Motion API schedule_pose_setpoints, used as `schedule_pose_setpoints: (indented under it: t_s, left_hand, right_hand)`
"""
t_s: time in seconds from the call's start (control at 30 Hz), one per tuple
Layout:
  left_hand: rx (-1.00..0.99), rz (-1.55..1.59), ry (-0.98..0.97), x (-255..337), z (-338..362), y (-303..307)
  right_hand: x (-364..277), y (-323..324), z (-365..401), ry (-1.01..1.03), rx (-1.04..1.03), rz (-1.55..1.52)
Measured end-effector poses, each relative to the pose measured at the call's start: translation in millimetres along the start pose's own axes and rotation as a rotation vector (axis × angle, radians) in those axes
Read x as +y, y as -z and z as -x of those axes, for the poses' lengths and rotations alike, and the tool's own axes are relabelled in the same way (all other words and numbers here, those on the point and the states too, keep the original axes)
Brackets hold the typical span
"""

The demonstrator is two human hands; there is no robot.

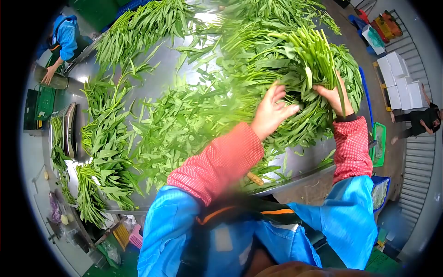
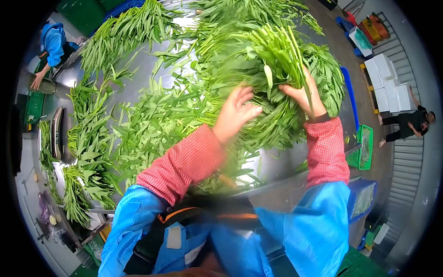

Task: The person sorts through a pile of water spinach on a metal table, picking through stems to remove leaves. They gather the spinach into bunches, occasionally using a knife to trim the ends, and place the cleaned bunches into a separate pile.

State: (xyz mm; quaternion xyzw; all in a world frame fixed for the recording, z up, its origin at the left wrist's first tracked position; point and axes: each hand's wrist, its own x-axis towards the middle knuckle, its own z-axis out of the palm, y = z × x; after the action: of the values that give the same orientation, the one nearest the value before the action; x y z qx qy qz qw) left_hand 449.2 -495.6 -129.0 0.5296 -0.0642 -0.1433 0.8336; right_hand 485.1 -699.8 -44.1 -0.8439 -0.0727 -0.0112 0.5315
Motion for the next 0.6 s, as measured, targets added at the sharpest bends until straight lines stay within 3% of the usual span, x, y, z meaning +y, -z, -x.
schedule_pose_setpoints:
  t_s: [0.13, 0.27, 0.3, 0.43, 0.57, 0.6]
  left_hand:
    - [0.078, -0.013, -0.032, -0.6, -21.7, -8.1]
    - [0.124, -0.378, -0.061, -26.8, -41.2, -3.0]
    - [0.153, -0.497, -0.117, -39.7, -50.4, 1.4]
    - [0.237, -0.331, 0.112, -53.2, -69.3, 17.9]
    - [0.243, 0.032, 0.149, -39.9, -54.7, 17.6]
    - [0.132, 0.087, 0.226, -29.3, -46.8, 22.6]
  right_hand:
    - [3.6, -1.8, 5.9, 0.095, -0.018, -0.005]
    - [-2.2, 5.7, 10.9, 0.165, 0.084, -0.055]
    - [-17.2, 9.0, 13.6, 0.197, 0.120, 0.056]
    - [-52.5, 62.8, 28.5, 0.116, 0.311, 0.143]
    - [-117.1, 82.5, 49.0, 0.305, 0.525, 0.333]
    - [-121.2, 84.8, 54.6, 0.350, 0.532, 0.399]
